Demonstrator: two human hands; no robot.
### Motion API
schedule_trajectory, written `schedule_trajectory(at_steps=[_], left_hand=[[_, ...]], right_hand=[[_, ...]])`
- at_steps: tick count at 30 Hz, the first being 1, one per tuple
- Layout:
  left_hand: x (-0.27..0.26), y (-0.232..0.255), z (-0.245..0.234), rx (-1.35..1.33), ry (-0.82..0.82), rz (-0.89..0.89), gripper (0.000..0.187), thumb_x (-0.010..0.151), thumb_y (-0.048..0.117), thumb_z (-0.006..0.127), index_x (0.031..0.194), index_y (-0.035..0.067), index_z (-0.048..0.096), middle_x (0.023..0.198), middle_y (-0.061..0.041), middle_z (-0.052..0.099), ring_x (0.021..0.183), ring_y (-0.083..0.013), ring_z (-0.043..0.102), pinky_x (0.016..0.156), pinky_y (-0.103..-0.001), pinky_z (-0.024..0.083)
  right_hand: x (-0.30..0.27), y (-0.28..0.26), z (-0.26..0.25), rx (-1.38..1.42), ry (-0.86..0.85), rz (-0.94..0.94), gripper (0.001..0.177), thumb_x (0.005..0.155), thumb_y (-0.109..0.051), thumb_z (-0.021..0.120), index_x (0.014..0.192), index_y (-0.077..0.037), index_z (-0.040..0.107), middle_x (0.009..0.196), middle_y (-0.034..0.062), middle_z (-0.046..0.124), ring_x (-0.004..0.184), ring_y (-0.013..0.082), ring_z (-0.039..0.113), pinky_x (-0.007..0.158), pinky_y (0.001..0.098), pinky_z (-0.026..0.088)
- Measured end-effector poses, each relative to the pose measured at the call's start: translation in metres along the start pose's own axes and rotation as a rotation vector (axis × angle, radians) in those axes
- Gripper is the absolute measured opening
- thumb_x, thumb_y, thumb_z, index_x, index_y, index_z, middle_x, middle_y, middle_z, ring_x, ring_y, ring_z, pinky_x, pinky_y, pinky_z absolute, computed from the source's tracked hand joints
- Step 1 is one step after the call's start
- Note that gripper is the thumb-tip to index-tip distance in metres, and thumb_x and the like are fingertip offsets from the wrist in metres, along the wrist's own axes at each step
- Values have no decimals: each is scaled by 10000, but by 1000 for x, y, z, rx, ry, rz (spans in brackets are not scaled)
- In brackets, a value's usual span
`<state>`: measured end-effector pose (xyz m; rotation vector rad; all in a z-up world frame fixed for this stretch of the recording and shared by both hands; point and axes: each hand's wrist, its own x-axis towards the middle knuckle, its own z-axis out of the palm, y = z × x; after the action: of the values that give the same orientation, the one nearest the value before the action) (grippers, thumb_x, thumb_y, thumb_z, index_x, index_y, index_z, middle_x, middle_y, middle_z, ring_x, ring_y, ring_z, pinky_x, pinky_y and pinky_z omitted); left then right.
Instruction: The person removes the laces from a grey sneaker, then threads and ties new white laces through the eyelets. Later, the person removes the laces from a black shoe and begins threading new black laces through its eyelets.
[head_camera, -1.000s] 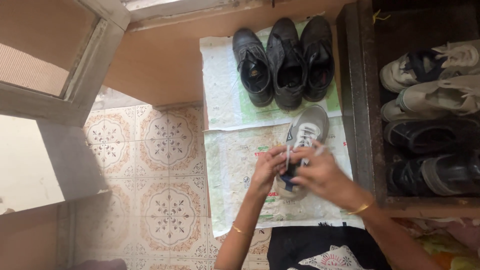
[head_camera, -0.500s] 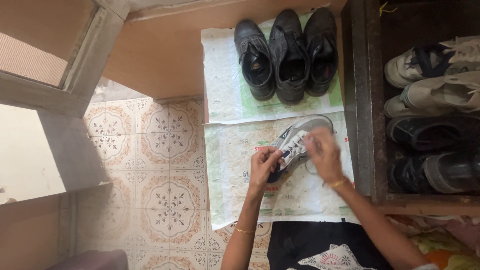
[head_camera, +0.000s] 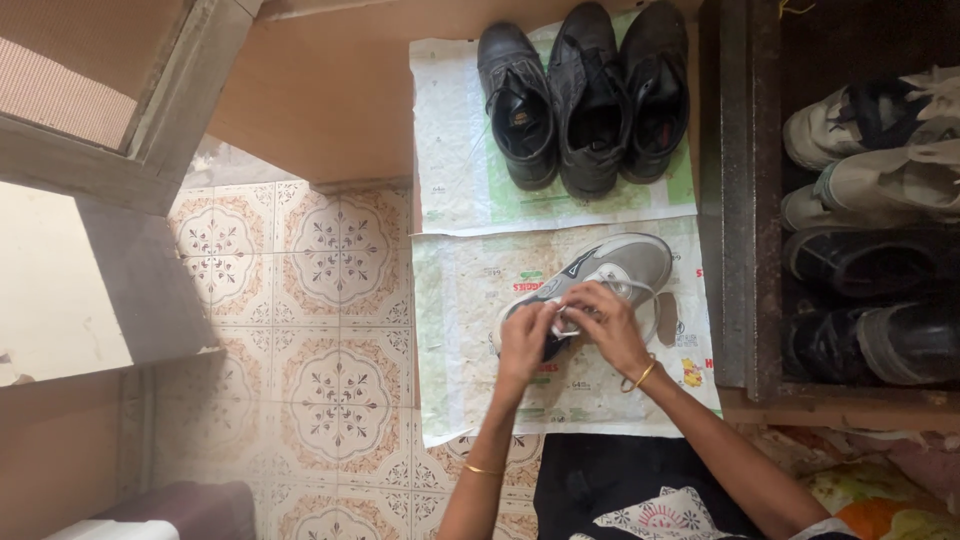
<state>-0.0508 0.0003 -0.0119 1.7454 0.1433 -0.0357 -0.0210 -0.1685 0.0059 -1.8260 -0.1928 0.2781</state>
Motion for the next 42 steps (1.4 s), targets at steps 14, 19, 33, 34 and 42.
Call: schedule_trajectory(at_steps=[14, 19, 33, 34, 42], left_hand=[[0, 57, -26, 414, -45, 399, 145, 923, 71, 690, 1059, 21, 689, 994, -107, 692, 915, -249, 656, 789, -344, 527], [0, 56, -25, 846, -100, 605, 220, 970, 228, 717, 875, 54, 624, 797, -92, 590, 731, -244, 554, 623, -380, 457], [-6, 25, -49, 843, -122, 467, 248, 964, 256, 706, 817, 76, 621, 702, -51, 577, 651, -227, 542, 522, -376, 444], [-6, 28, -47, 825, -97, 469, 221, 951, 236, 713, 828, 73, 629, 719, -54, 582, 674, -241, 550, 543, -388, 452], [-7, 48, -43, 732, -36, 338, 141, 905, 166, 731, 849, 64, 652, 823, -83, 598, 803, -290, 544, 687, -420, 477]], right_hand=[[-8, 4, -1, 21, 1, -46, 158, 888, -121, 763, 1010, -21, 757, 1012, 21, 745, 647, 48, 595, 519, 203, 476], [-5, 37, -11, 831, -76, 464, 132, 922, -169, 670, 838, -81, 721, 692, -18, 627, 467, 7, 409, 407, 160, 301], [-17, 70, -79, -534, 384, 75, 315, 924, -160, 714, 752, 50, 553, 638, 184, 485, 509, 264, 444, 543, 393, 398], [-18, 65, -84, -545, 394, 81, 314, 928, -169, 718, 757, 53, 576, 637, 191, 512, 509, 276, 469, 548, 394, 409], [-34, 50, -93, -669, 185, 351, 283, 908, -263, 769, 795, -4, 763, 662, 204, 671, 570, 281, 626, 599, 401, 483]])
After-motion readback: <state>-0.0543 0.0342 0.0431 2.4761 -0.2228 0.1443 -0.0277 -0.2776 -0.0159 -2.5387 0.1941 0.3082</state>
